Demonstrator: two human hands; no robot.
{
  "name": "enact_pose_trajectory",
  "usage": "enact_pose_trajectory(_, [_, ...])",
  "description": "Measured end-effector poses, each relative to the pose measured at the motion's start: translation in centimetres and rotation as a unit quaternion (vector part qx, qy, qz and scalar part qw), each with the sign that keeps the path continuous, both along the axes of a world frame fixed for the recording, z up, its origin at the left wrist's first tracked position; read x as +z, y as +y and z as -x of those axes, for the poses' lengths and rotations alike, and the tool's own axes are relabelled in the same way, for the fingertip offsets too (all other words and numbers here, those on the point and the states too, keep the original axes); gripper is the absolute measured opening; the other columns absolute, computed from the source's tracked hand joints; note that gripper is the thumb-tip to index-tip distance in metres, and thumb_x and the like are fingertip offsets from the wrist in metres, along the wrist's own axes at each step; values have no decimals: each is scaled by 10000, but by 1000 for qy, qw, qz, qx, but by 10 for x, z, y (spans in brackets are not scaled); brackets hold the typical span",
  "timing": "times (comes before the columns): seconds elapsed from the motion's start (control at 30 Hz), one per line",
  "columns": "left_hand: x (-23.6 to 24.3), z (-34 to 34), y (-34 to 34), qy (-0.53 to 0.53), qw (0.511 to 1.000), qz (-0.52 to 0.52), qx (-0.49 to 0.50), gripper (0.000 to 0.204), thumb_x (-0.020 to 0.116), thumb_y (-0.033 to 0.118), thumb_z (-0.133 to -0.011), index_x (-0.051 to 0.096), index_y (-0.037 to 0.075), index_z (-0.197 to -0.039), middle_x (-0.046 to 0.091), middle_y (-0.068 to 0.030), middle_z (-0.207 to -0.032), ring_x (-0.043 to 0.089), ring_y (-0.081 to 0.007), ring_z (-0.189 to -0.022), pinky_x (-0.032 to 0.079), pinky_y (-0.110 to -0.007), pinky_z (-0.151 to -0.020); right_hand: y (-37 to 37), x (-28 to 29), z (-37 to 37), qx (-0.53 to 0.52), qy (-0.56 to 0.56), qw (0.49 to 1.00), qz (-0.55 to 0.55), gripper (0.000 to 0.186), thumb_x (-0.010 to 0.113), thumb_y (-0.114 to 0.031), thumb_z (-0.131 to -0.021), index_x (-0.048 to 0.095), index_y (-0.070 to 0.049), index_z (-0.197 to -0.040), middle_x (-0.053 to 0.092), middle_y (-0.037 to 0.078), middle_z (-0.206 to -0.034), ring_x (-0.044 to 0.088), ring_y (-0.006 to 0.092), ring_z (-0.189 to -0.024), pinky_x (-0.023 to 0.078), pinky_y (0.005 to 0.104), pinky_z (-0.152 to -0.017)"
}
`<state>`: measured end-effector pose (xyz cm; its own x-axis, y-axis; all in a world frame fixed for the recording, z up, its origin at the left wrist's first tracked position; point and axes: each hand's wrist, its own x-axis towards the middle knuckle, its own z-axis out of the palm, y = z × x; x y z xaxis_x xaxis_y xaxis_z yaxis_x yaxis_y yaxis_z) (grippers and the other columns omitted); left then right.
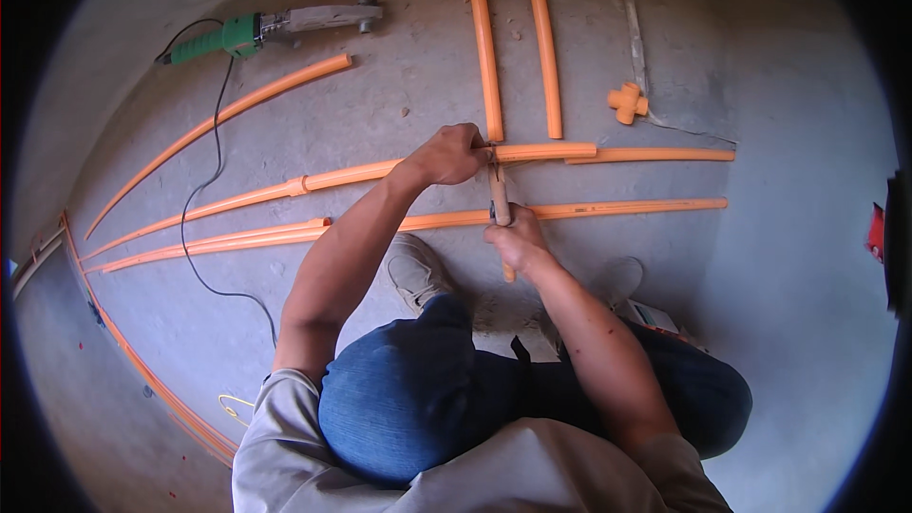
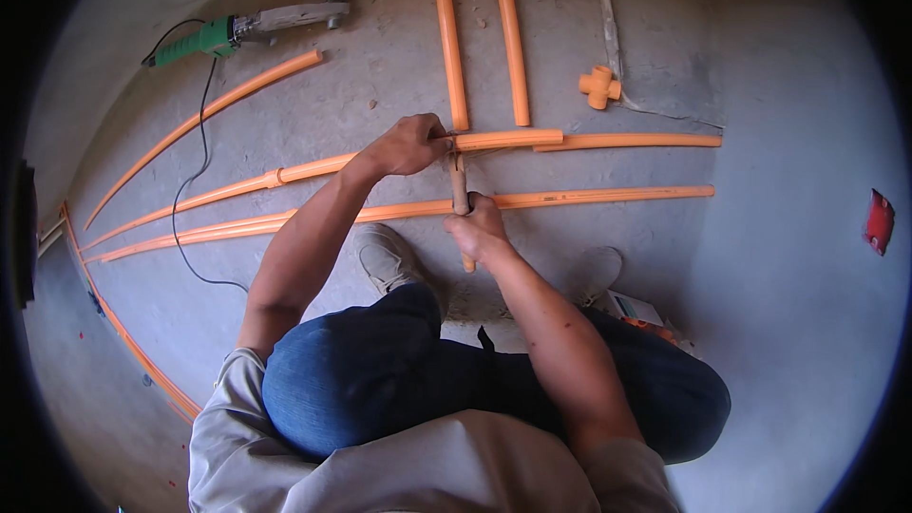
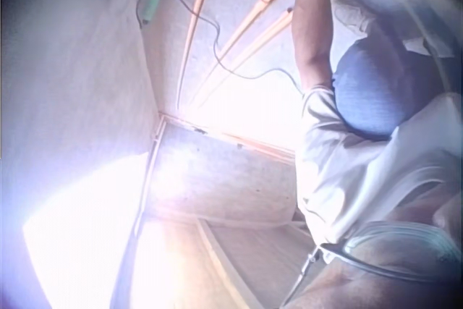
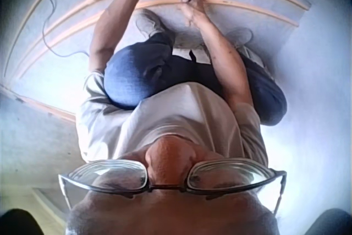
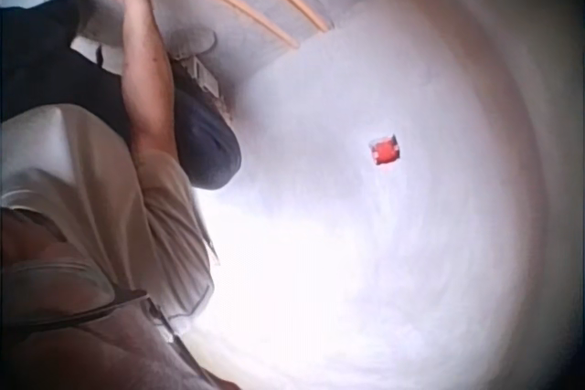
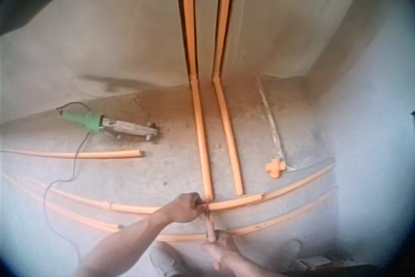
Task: The person positions orange conduits on the floor, selects a coupling from a plastic bag, and uses a heating tool to join a conduit section to the coupling.
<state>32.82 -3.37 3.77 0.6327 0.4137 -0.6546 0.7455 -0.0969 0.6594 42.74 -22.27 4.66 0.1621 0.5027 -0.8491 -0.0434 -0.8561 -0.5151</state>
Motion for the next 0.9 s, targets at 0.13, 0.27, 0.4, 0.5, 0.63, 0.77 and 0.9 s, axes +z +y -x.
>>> enact_pose_trajectory(0.13, [-1,0,-1,5,1000,-2,-5,385,641,300,-916,665,-60,-1050,702,-250,-1014,677,-366,-997,514,-440,-875,-3,-6,3,-39,4,999,-2,207,686,-126,-734,647,44,-846,666,140,-740,641,228,-686,509,384,-667])
enact_pose_trajectory(0.27, [-3,2,-1,3,1000,-7,-1,378,644,302,-924,666,-54,-1046,703,-244,-1020,676,-357,-996,513,-439,-875,1,-1,3,-48,3,999,-8,111,684,-68,-770,608,-16,-831,575,25,-692,531,129,-582,441,332,-531])
enact_pose_trajectory(0.4, [-1,2,0,6,1000,-1,2,367,651,303,-928,666,-45,-1045,705,-232,-1021,676,-351,-984,510,-444,-866,1,0,5,-29,-38,998,-34,142,678,-95,-761,629,15,-837,621,102,-704,592,184,-626,481,364,-601])
enact_pose_trajectory(0.5, [2,-1,4,9,1000,19,-10,362,654,300,-931,660,-41,-1051,706,-228,-1034,678,-344,-981,511,-440,-867,-1,-1,5,-6,-113,992,-48,170,667,-106,-757,636,34,-850,658,176,-726,651,263,-676,517,401,-675])
enact_pose_trajectory(0.63, [1,-1,1,10,1000,23,-13,347,665,282,-917,651,-24,-1080,704,-229,-1037,673,-362,-997,516,-438,-870,7,-1,-10,-101,-234,960,-117,180,662,-95,-758,597,26,-873,651,182,-747,655,320,-707,517,434,-710])
enact_pose_trajectory(0.77, [-29,6,-18,-32,994,-101,-20,342,699,198,-850,637,11,-1130,684,-227,-1056,650,-393,-1029,519,-452,-885,16,-6,-36,-143,-227,953,-139,211,646,-86,-760,556,28,-913,630,168,-784,630,302,-740,510,425,-736])
enact_pose_trajectory(0.9, [-48,4,-27,-60,965,-253,-41,390,730,131,-776,638,31,-1141,647,-195,-1086,620,-386,-1048,510,-453,-916,15,-8,-44,-140,-220,954,-147,222,649,-86,-768,553,32,-930,615,155,-780,618,283,-749,508,409,-739])
